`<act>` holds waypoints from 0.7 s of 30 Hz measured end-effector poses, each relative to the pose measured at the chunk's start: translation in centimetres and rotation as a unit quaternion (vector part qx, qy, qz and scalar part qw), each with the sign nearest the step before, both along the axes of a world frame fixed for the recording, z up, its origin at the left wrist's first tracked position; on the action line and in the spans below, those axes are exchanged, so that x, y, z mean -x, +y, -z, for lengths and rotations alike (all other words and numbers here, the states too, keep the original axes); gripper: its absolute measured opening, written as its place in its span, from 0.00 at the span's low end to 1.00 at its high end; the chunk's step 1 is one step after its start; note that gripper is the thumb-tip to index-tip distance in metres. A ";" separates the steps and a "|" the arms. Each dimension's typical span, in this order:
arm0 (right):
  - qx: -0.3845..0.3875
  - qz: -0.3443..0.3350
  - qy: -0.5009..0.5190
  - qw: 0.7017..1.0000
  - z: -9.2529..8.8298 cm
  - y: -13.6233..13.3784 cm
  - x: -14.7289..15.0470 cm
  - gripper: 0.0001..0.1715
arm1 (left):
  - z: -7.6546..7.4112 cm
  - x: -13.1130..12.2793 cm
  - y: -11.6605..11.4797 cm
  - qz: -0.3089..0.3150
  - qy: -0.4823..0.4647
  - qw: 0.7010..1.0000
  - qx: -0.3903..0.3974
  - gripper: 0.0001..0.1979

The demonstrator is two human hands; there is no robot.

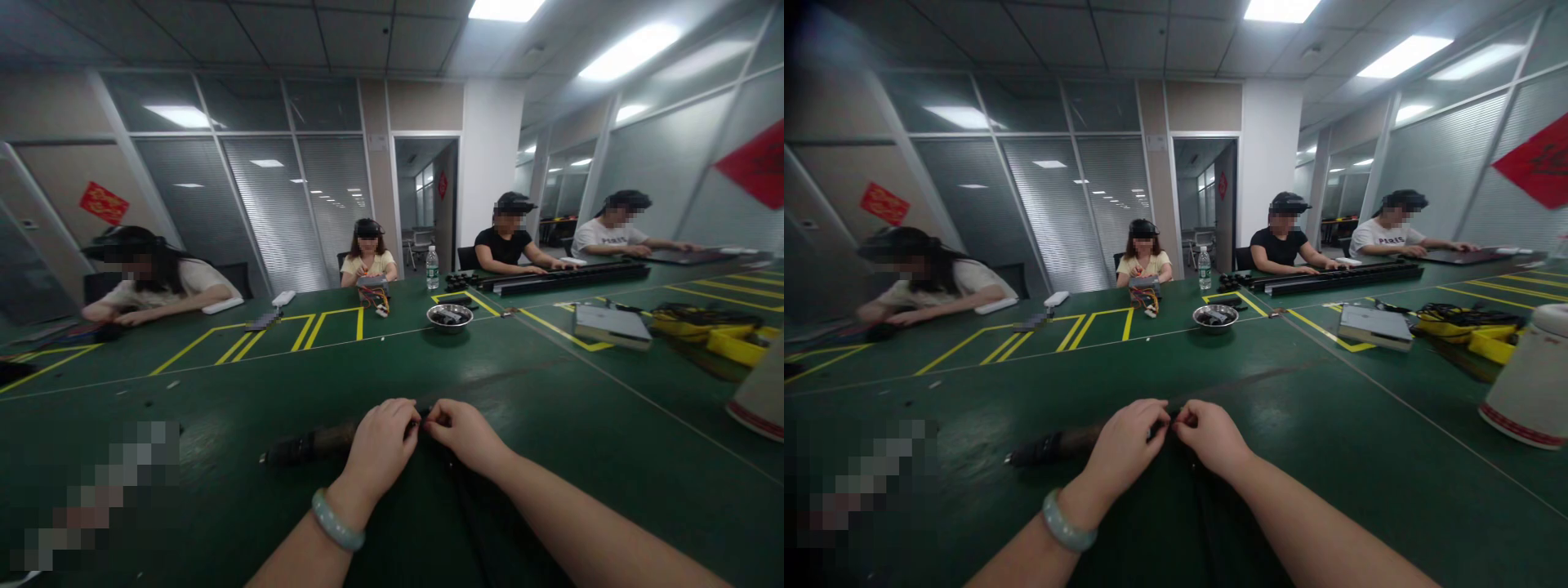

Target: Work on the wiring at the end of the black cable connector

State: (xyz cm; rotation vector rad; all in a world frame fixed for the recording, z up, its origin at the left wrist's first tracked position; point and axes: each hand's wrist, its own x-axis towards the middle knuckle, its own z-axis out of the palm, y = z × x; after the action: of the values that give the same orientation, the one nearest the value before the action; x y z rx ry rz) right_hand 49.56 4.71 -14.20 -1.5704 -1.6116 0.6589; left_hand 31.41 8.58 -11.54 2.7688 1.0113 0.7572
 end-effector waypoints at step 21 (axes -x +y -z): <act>0.011 0.006 -0.018 1.000 0.0 0.1 -0.4 0.04 | -0.5 -0.3 -0.5 -0.035 0.007 0.999 0.024 0.07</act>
State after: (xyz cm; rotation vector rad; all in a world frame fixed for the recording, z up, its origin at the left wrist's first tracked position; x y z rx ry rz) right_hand 49.99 4.76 -14.21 -1.6143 -1.6259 0.6477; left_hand 31.70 8.05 -11.00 2.7155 1.1198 0.7129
